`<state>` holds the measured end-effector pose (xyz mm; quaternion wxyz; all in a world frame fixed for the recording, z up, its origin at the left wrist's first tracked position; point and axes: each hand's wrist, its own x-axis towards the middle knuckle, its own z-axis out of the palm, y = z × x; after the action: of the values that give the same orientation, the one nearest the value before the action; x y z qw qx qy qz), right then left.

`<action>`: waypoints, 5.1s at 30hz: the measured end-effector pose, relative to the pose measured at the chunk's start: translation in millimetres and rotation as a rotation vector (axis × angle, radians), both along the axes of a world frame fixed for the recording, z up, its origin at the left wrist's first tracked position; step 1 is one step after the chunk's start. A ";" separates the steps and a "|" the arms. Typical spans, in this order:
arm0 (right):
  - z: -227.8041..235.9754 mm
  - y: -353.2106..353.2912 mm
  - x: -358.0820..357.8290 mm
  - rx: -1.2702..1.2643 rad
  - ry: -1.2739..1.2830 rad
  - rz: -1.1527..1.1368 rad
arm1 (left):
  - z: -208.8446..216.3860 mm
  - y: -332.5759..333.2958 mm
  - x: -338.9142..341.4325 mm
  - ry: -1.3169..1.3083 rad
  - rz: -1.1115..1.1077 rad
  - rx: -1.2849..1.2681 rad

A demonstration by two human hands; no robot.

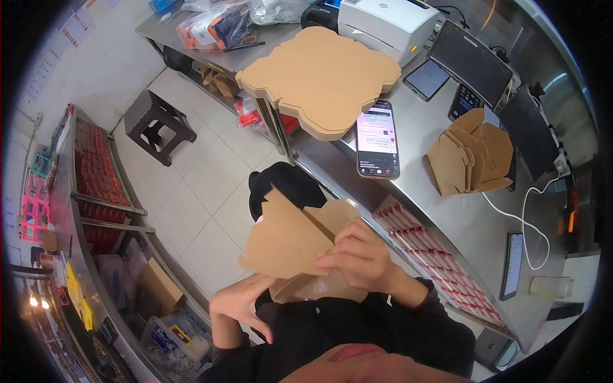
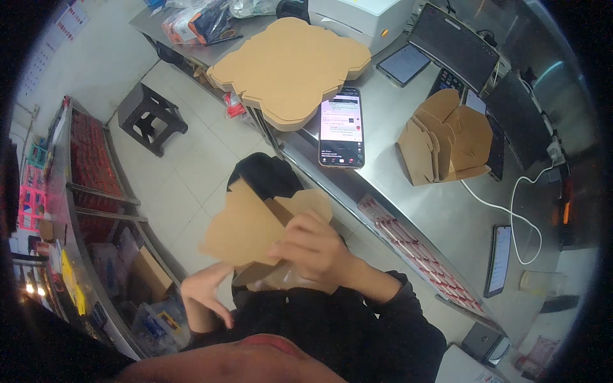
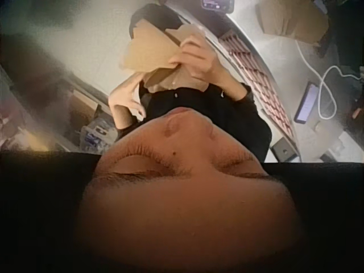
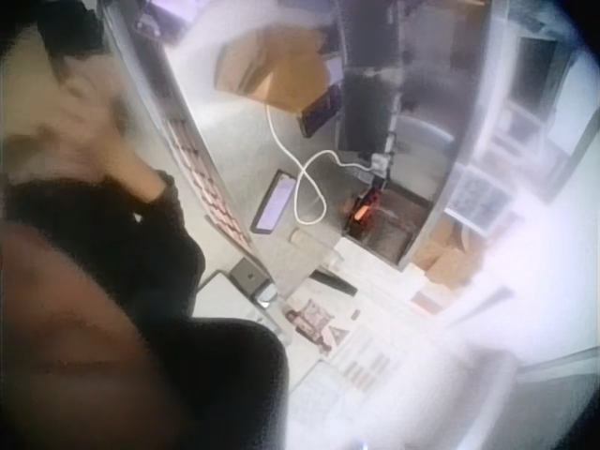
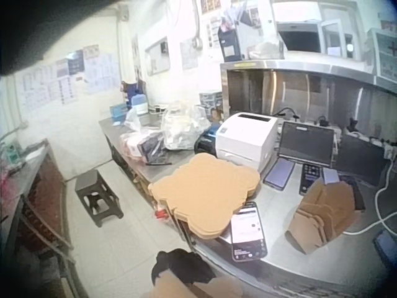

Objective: The person folds flat cardboard pieces into small, box-like containers by hand. They repeatedly pick up a flat piece, fold the sides up, and tuck the flaps to form a finished box, placing the completed units into a stack on the counter.

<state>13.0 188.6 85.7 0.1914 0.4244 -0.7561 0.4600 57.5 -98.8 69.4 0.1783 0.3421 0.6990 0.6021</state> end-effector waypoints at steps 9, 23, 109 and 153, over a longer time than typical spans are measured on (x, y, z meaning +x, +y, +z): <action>-26.5 -39.4 30.1 0.003 -0.127 -0.146 | -12.6 92.2 21.3 -0.416 1.060 0.779; -52.3 -60.7 35.6 -0.605 -0.722 -0.082 | -24.6 106.6 23.5 -0.617 1.103 0.889; -23.3 -34.0 35.9 0.059 -0.235 0.635 | -3.6 39.8 75.5 -1.029 0.574 0.258; -1.6 34.7 -2.3 0.050 -0.432 0.235 | 9.5 11.5 5.6 0.428 0.011 0.089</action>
<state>10.6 223.3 84.1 -0.0402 0.4057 -0.7361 0.5403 63.1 -87.2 78.9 0.0074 0.4659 0.6955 0.5469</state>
